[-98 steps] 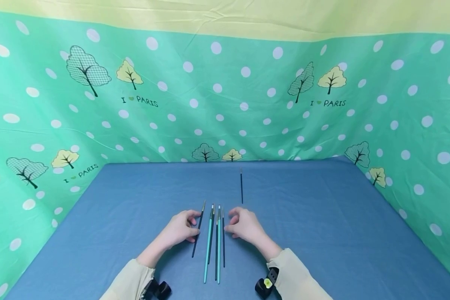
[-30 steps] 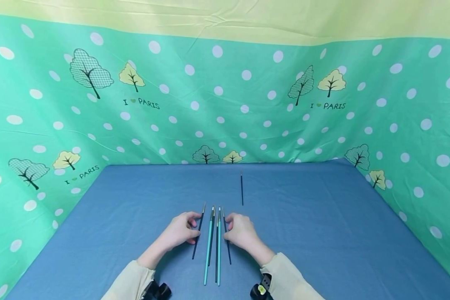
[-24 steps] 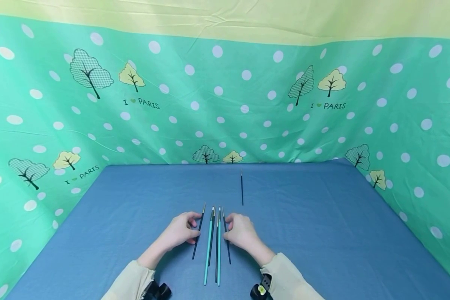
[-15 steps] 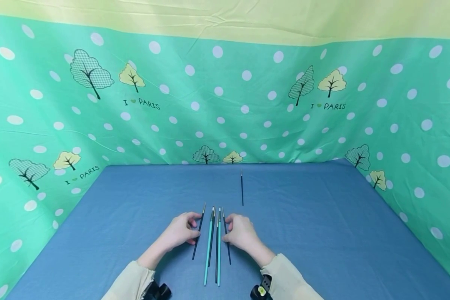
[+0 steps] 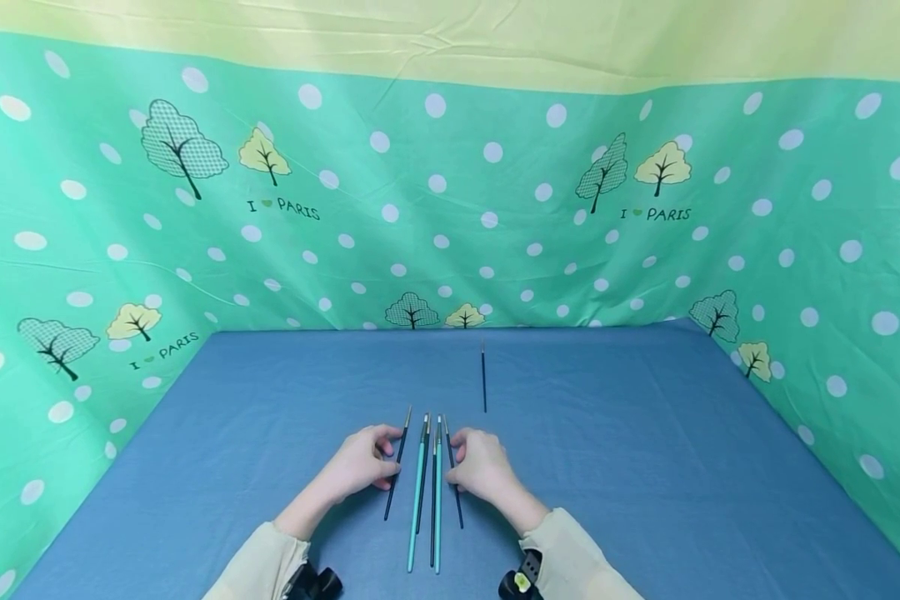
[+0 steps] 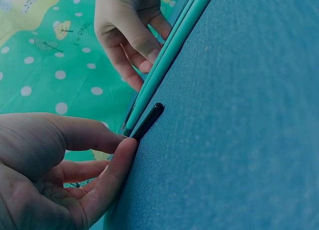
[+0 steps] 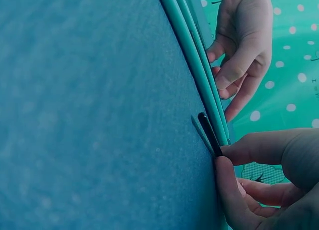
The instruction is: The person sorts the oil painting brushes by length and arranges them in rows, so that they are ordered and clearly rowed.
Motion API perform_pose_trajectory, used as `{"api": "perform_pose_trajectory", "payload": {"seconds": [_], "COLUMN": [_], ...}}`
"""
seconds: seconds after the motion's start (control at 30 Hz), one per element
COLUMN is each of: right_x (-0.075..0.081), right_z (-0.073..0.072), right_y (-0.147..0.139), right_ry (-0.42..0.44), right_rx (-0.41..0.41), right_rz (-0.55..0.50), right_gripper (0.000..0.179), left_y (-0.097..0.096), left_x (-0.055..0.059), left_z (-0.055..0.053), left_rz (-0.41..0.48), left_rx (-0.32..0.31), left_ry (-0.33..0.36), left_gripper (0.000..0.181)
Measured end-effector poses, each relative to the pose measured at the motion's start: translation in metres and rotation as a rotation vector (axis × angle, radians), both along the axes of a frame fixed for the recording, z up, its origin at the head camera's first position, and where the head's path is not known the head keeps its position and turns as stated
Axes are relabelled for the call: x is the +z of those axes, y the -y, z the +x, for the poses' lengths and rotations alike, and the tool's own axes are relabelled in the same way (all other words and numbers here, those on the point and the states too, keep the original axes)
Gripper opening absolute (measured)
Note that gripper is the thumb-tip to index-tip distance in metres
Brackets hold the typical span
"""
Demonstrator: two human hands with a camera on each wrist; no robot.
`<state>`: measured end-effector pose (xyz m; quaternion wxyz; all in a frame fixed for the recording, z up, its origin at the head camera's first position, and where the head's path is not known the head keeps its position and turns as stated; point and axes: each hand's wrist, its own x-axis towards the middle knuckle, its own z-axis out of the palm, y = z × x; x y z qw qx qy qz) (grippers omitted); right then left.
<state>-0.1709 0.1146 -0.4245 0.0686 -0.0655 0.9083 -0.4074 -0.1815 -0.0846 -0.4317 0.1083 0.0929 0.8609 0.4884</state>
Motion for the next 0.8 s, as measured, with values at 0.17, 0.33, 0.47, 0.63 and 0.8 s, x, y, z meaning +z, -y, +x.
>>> {"api": "perform_pose_trajectory", "payload": {"seconds": [0.17, 0.33, 0.47, 0.63, 0.8], "right_x": [-0.0027, -0.0038, -0.0036, -0.0028, -0.0022], "right_z": [-0.0013, -0.0017, -0.0013, -0.0025, -0.0077], "right_y": [-0.0019, -0.0036, -0.005, -0.0065, -0.0099], "right_ry": [0.011, 0.003, -0.003, 0.018, 0.041], "right_rx": [-0.011, -0.011, -0.013, -0.024, -0.045], "right_rz": [-0.031, -0.042, -0.044, -0.072, -0.1], "right_gripper": [0.039, 0.038, 0.038, 0.038, 0.038], "left_y": [-0.0001, -0.0006, -0.0003, 0.0005, 0.0006], "left_x": [-0.0016, -0.0026, -0.0034, -0.0031, -0.0029], "left_z": [-0.0018, -0.0014, -0.0014, -0.0016, -0.0003], "left_rz": [-0.001, 0.001, 0.001, 0.0, -0.002], "left_rx": [-0.005, -0.005, -0.002, -0.001, 0.0], "left_ry": [0.006, 0.003, -0.001, -0.005, -0.009], "left_gripper": [0.05, 0.049, 0.049, 0.05, 0.05]}}
